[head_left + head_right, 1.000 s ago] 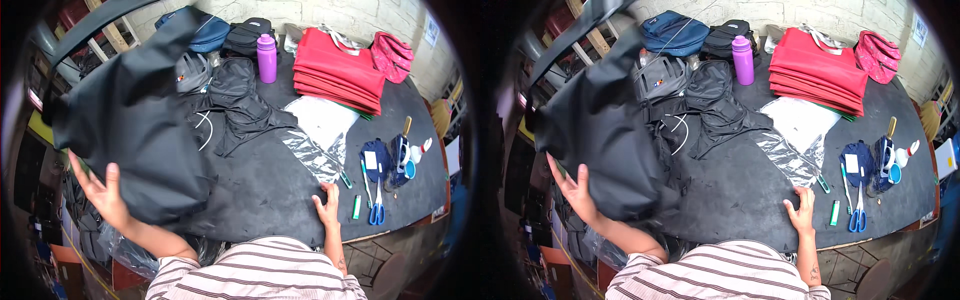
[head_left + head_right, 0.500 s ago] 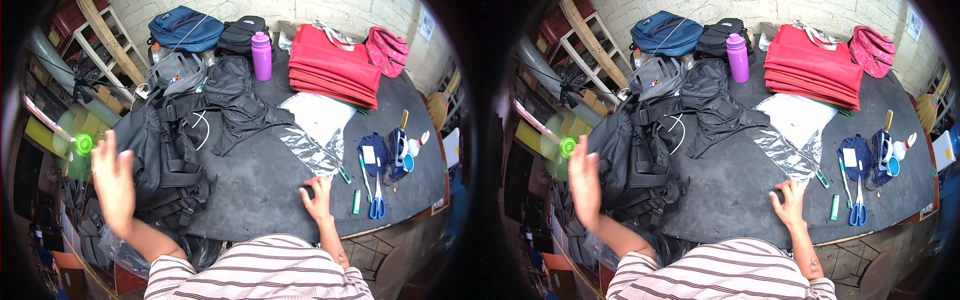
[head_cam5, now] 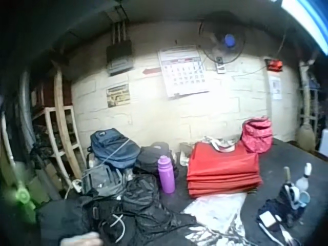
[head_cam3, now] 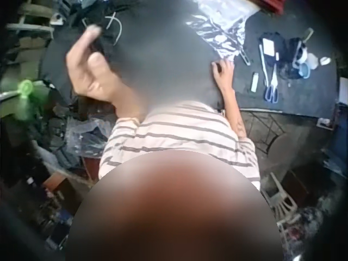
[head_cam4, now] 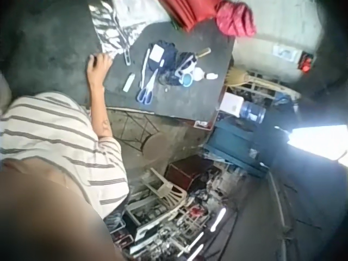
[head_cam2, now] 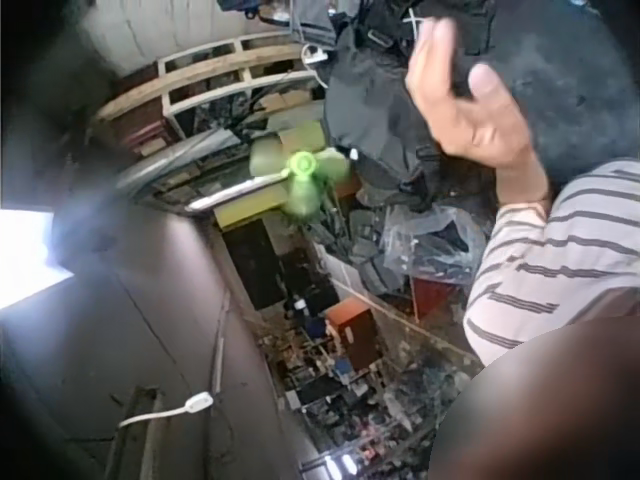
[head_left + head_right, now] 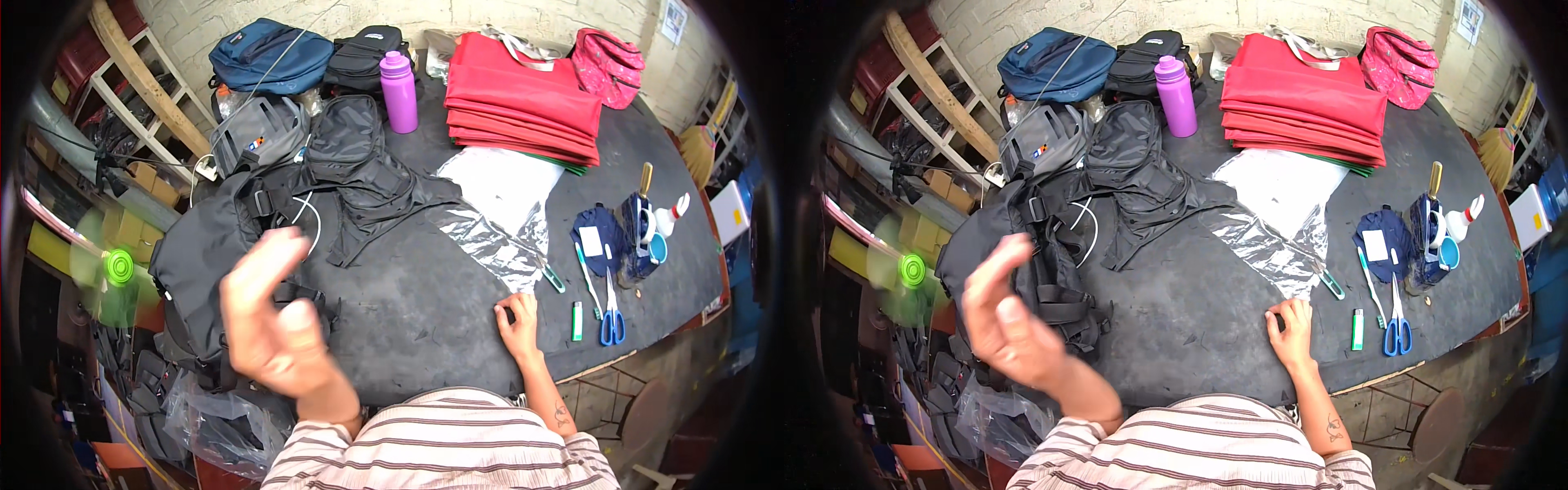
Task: Inspecting manufactured bags, trimming loose threads with scissors, and sealing the ends with a lighter.
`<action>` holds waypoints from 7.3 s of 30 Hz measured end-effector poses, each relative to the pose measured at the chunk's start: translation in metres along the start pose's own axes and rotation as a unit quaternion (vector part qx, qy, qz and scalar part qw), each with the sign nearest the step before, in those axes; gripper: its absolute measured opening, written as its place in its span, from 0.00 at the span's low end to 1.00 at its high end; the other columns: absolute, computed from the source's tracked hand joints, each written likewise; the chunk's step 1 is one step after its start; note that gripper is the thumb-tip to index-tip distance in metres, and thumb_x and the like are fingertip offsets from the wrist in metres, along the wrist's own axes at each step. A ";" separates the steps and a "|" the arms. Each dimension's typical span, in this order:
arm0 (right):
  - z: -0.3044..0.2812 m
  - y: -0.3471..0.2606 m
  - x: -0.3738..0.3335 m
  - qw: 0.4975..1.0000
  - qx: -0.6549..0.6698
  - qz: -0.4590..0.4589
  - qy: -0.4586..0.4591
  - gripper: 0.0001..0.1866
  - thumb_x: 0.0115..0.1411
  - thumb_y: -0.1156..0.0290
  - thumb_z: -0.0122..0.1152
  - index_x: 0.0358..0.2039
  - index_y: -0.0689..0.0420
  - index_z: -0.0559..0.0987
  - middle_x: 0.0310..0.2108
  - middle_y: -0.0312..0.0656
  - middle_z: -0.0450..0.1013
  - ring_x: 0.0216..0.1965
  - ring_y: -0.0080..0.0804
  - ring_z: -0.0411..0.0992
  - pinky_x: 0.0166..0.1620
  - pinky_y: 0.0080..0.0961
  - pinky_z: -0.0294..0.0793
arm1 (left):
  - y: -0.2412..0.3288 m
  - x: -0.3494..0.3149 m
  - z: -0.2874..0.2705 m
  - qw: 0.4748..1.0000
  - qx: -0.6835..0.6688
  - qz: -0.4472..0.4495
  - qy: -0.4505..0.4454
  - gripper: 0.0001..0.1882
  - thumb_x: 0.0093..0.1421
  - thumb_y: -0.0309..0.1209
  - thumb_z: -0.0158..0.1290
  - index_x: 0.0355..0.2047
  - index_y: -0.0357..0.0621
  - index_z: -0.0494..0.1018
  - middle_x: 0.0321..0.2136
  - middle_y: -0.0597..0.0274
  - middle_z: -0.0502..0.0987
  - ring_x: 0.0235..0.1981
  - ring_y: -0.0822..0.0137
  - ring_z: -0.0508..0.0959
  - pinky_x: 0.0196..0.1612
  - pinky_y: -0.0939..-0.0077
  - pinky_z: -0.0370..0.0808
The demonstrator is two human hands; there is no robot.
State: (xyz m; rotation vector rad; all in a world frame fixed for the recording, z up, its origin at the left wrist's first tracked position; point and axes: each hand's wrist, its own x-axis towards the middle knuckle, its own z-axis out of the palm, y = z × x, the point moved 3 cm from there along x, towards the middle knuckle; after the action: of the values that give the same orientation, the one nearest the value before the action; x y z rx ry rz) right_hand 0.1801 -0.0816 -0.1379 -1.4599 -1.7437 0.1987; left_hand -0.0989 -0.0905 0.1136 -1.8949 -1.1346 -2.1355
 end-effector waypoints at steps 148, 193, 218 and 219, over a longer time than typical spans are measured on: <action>-0.038 -0.033 0.006 0.826 0.432 0.345 -0.110 0.14 0.53 0.63 0.63 0.18 0.57 0.72 0.12 0.31 0.65 0.13 0.14 0.62 0.17 0.12 0.59 | -0.094 -0.162 0.178 0.678 -0.491 -0.494 -0.235 0.33 0.49 0.15 0.49 0.56 0.35 0.53 0.54 0.58 0.61 0.55 0.68 0.61 0.58 0.75 0.55; -0.030 -0.033 0.072 0.863 0.436 0.238 0.096 0.14 0.45 0.76 0.66 0.31 0.60 0.71 0.24 0.32 0.68 0.25 0.17 0.66 0.31 0.15 0.67 | -0.096 -0.145 0.157 0.606 -0.419 -0.555 -0.386 0.33 0.50 0.26 0.58 0.53 0.40 0.53 0.32 0.57 0.73 0.26 0.67 0.77 0.29 0.77 0.74; -0.044 -0.041 0.095 0.931 0.312 0.190 0.013 0.14 0.45 0.73 0.68 0.28 0.59 0.71 0.23 0.30 0.68 0.27 0.14 0.65 0.30 0.13 0.66 | -0.122 -0.137 0.152 0.653 -0.407 -0.539 -0.344 0.11 0.57 0.35 0.52 0.24 0.39 0.74 0.21 0.63 0.76 0.26 0.73 0.76 0.31 0.80 0.73; -0.052 -0.038 0.092 0.946 0.263 0.186 -0.015 0.14 0.44 0.72 0.69 0.28 0.59 0.71 0.24 0.29 0.67 0.28 0.14 0.65 0.31 0.13 0.65 | -0.122 -0.136 0.153 0.654 -0.407 -0.531 -0.352 0.12 0.57 0.35 0.53 0.23 0.39 0.74 0.21 0.63 0.76 0.25 0.73 0.76 0.31 0.80 0.73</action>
State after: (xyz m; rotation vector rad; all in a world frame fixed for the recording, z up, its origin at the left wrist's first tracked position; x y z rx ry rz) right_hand 0.1886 -0.0322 -0.0371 -1.3628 -1.2799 0.8243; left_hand -0.0008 0.0276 -0.0686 -3.2391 -2.0760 -2.8192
